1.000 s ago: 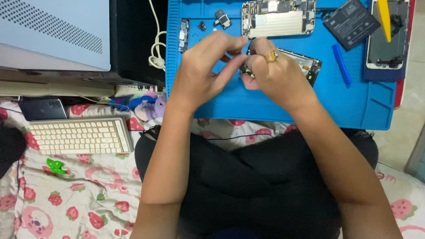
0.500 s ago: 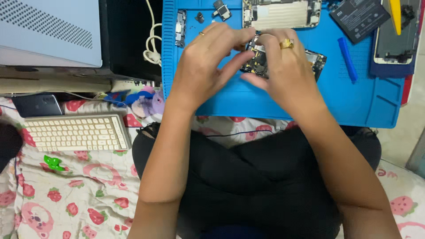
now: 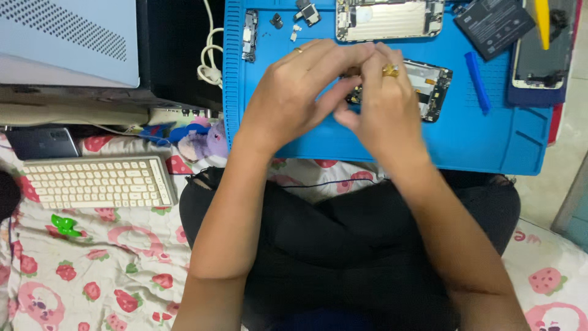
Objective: The person is repairing a disassembled smartphone by connecting ribbon cables and reattaching internal components. They use a small screwdriver to secure parts and carefully align connectors on the motherboard.
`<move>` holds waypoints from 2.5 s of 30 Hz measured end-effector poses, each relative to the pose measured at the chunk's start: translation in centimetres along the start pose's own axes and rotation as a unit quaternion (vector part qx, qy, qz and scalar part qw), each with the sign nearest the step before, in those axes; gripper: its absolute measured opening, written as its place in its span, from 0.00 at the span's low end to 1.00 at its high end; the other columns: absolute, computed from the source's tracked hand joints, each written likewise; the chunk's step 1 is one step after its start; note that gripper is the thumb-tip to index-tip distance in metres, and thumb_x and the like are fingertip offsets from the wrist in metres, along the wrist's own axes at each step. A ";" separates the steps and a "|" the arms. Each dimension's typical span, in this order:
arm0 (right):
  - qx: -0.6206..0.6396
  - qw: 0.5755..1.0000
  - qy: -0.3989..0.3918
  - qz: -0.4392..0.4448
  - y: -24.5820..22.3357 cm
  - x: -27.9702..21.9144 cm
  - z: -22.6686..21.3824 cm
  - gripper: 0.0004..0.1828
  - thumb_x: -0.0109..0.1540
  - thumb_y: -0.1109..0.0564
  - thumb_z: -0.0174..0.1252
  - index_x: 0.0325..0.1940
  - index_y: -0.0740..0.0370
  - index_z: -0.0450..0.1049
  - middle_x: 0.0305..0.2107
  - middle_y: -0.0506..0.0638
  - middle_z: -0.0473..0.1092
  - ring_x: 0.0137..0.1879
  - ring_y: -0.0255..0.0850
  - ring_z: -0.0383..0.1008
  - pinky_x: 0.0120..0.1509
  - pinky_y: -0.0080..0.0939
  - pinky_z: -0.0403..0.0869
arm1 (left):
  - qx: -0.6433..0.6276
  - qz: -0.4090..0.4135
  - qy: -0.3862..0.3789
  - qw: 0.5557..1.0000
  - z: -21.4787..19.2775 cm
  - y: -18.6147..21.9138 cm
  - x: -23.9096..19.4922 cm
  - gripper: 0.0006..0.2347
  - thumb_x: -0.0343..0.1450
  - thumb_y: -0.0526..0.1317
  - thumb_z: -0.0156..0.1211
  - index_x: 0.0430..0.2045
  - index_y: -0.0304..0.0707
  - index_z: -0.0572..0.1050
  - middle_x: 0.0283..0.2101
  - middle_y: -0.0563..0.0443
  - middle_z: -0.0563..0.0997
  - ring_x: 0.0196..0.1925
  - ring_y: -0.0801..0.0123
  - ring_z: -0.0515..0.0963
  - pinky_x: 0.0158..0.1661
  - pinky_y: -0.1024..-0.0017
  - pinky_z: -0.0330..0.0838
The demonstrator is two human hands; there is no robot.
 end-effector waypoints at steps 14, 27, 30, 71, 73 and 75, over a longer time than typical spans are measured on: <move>-0.087 0.994 -0.043 0.053 -0.4 0.4 2.1 0.45 0.62 0.51 0.75 0.72 0.81 0.61 0.53 0.72 0.74 0.73 0.73 0.64 0.75 0.74 0.67 | -0.007 -0.017 0.011 1.000 -0.4 -0.2 -0.2 0.10 0.83 0.30 0.56 0.59 0.31 0.69 0.51 0.40 0.80 0.48 0.48 0.82 0.51 0.55 0.78; -0.140 0.987 -0.073 0.007 -0.3 0.5 2.5 0.29 0.65 0.69 0.59 0.67 0.81 0.56 0.43 0.68 0.76 0.71 0.74 0.68 0.61 0.61 0.82 | -0.066 -0.059 0.008 0.996 -1.2 -0.6 -0.4 0.13 0.81 0.25 0.57 0.61 0.31 0.70 0.55 0.40 0.81 0.54 0.52 0.84 0.53 0.62 0.84; -0.204 0.978 -0.046 -0.020 -0.7 0.5 2.0 0.21 0.70 0.65 0.58 0.64 0.75 0.61 0.37 0.63 0.76 0.71 0.66 0.72 0.55 0.53 0.85 | -0.045 -0.051 0.025 0.997 -1.2 -0.9 -0.5 0.12 0.82 0.28 0.61 0.59 0.32 0.70 0.45 0.43 0.79 0.41 0.57 0.79 0.45 0.62 0.75; -0.052 0.997 -0.009 -0.057 -0.2 -0.2 0.3 0.33 0.64 0.58 0.79 0.52 0.65 0.56 0.47 0.61 0.60 0.29 0.56 0.69 0.24 0.52 0.65 | -0.023 -0.107 0.091 0.990 -0.7 -3.9 -2.8 0.21 0.87 0.35 0.66 0.70 0.53 0.61 0.45 0.52 0.79 0.45 0.67 0.83 0.51 0.69 0.87; -0.057 0.997 -0.014 -0.054 -0.5 -0.1 -0.2 0.33 0.65 0.58 0.79 0.52 0.65 0.56 0.48 0.61 0.61 0.29 0.55 0.69 0.24 0.51 0.66 | -0.019 -0.119 0.094 0.988 -0.9 -4.6 -3.0 0.20 0.87 0.37 0.65 0.70 0.54 0.61 0.46 0.53 0.80 0.45 0.68 0.85 0.51 0.69 0.87; -0.071 0.997 -0.018 -0.039 -0.5 -0.1 -0.7 0.33 0.64 0.54 0.81 0.54 0.64 0.60 0.50 0.60 0.65 0.30 0.56 0.70 0.25 0.52 0.67 | -0.067 -0.160 0.184 0.968 -2.6 -6.3 -3.9 0.25 0.84 0.33 0.72 0.70 0.52 0.60 0.45 0.50 0.82 0.47 0.67 0.87 0.51 0.72 0.92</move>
Point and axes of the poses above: each hand's wrist, its own x-axis towards the middle knuckle, its own z-axis out of the palm, y = z × x, the point moved 10 cm from there along x, towards the middle knuckle
